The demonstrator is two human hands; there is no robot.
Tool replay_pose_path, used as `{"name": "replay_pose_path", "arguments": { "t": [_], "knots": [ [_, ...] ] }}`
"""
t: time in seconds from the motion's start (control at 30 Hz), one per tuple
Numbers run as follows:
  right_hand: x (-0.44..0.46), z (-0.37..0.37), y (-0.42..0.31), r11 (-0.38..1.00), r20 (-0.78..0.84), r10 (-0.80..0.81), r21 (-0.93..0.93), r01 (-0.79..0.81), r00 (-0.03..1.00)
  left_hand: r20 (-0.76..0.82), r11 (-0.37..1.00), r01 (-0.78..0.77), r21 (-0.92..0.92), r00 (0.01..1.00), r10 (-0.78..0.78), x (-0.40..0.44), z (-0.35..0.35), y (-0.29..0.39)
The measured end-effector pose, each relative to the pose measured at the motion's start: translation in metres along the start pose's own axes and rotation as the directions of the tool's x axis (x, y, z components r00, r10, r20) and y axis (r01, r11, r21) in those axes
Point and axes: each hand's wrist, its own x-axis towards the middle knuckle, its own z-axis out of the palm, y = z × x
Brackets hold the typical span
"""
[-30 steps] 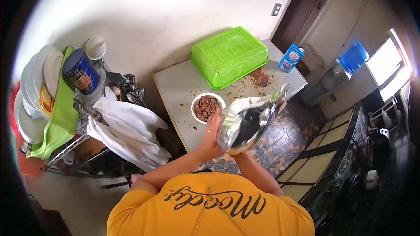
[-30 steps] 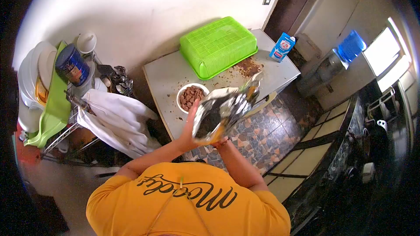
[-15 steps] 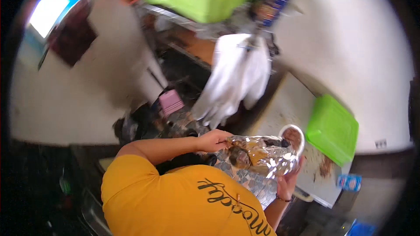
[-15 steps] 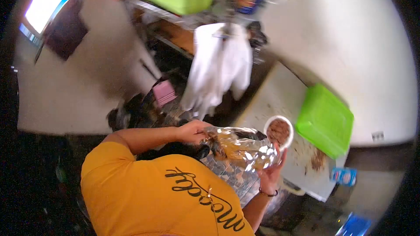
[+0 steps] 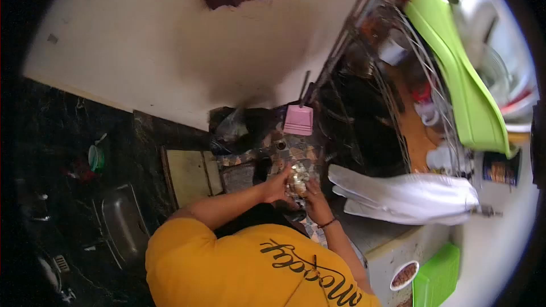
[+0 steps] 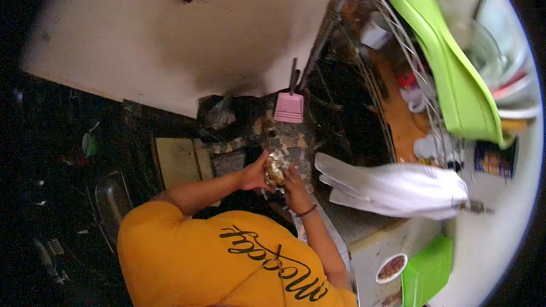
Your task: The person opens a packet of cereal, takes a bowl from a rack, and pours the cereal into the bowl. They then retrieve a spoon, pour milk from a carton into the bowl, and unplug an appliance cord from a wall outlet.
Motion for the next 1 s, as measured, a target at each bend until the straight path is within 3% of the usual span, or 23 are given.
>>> {"name": "replay_pose_path", "arguments": {
  "t": [0.03,0.07,0.1,0.13,0.17,0.23,0.27,0.3,0.33,0.37,0.43,0.47,0.53,0.6,0.63,0.67,0.7,0.73,0.77,0.8,0.87,0.93,1.0],
  "knots": [
    [0.029,0.011,-0.004,1.0,0.009,0.0,0.014,0.0,1.0,-0.013,1.0,0.001,-0.01,1.0,-0.001,-0.008,-0.008,0.016],
    [0.062,0.026,-0.01,0.993,0.09,-0.084,0.094,0.076,0.992,-0.293,0.968,-0.085,0.238,0.943,0.155,-0.017,-0.014,0.028],
    [0.092,0.039,-0.016,0.973,0.158,-0.173,0.18,0.144,0.972,-0.497,0.87,-0.081,0.487,0.793,0.352,-0.023,-0.023,0.038],
    [0.115,0.038,-0.03,0.944,0.127,-0.199,0.289,0.156,0.972,-0.462,0.743,-0.09,0.663,0.732,0.501,-0.001,-0.091,0.042],
    [0.132,0.048,-0.029,0.942,0.125,-0.194,0.301,0.149,0.973,-0.471,0.746,-0.076,0.662,0.732,0.492,0.008,-0.135,0.056],
    [0.159,0.066,-0.019,0.804,0.244,0.028,0.57,-0.167,0.969,-0.354,0.422,-0.037,0.906,0.481,0.802,0.015,-0.198,0.082],
    [0.17,0.083,-0.002,0.847,0.085,0.025,0.527,-0.066,0.996,-0.353,0.419,-0.029,0.907,0.489,0.798,0.017,-0.229,0.102],
    [0.18,0.097,0.015,0.845,0.072,0.034,0.53,-0.068,0.997,-0.329,0.314,0.112,0.943,0.472,0.818,0.02,-0.259,0.128],
    [0.191,0.11,0.035,0.678,0.101,0.31,0.674,-0.294,0.945,-0.296,0.199,0.249,0.948,0.459,0.838,0.024,-0.278,0.157],
    [0.203,0.124,0.057,0.424,0.179,0.548,0.783,-0.456,0.817,-0.287,0.185,0.251,0.95,0.471,0.834,0.029,-0.296,0.178],
    [0.234,0.157,0.113,0.4,0.164,0.591,0.79,-0.464,0.79,-0.235,-0.005,0.529,0.849,0.387,0.892,0.043,-0.326,0.213],
    [0.257,0.164,0.132,0.303,0.21,0.654,0.808,-0.506,0.727,-0.156,-0.109,0.569,0.815,0.396,0.905,0.048,-0.335,0.227],
    [0.291,0.204,0.181,0.192,0.258,0.712,0.823,-0.535,0.653,-0.222,-0.066,0.611,0.789,0.382,0.897,0.055,-0.313,0.249],
    [0.322,0.27,0.233,0.467,-0.178,0.845,0.703,-0.536,0.503,-0.409,0.01,0.734,0.679,0.367,0.835,0.07,-0.296,0.266],
    [0.34,0.261,0.228,0.389,-0.121,0.882,0.734,-0.557,0.456,-0.406,-0.002,0.736,0.677,0.376,0.833,0.077,-0.295,0.267],
    [0.353,0.251,0.219,0.313,-0.025,0.891,0.757,-0.573,0.454,-0.379,-0.147,0.755,0.639,0.475,0.794,0.084,-0.293,0.265],
    [0.361,0.234,0.2,0.228,0.11,0.87,0.775,-0.589,0.481,-0.358,-0.292,0.751,0.592,0.569,0.74,0.086,-0.296,0.26],
    [0.366,0.222,0.181,0.21,0.177,0.828,0.781,-0.588,0.531,-0.091,-0.479,0.665,0.573,0.632,0.769,0.103,-0.354,0.242],
    [0.369,0.215,0.164,0.213,0.226,0.785,0.777,-0.593,0.578,-0.086,-0.491,0.657,0.572,0.643,0.761,0.119,-0.394,0.227],
    [0.365,0.228,0.162,0.408,0.139,0.636,0.774,-0.484,0.759,-0.084,-0.499,0.634,0.591,0.664,0.743,0.129,-0.42,0.215],
    [0.348,0.235,0.134,0.745,-0.126,0.379,0.629,-0.222,0.917,-0.173,-0.457,0.631,0.627,0.684,0.709,0.142,-0.448,0.202],
    [0.332,0.211,0.106,0.741,0.019,0.275,0.632,-0.225,0.961,-0.217,-0.448,0.624,0.64,0.706,0.674,0.161,-0.478,0.191],
    [0.317,0.204,0.095,0.779,-0.098,0.158,0.624,-0.063,0.983,-0.233,-0.453,0.607,0.653,0.73,0.642,0.185,-0.5,0.185]
  ]
}}
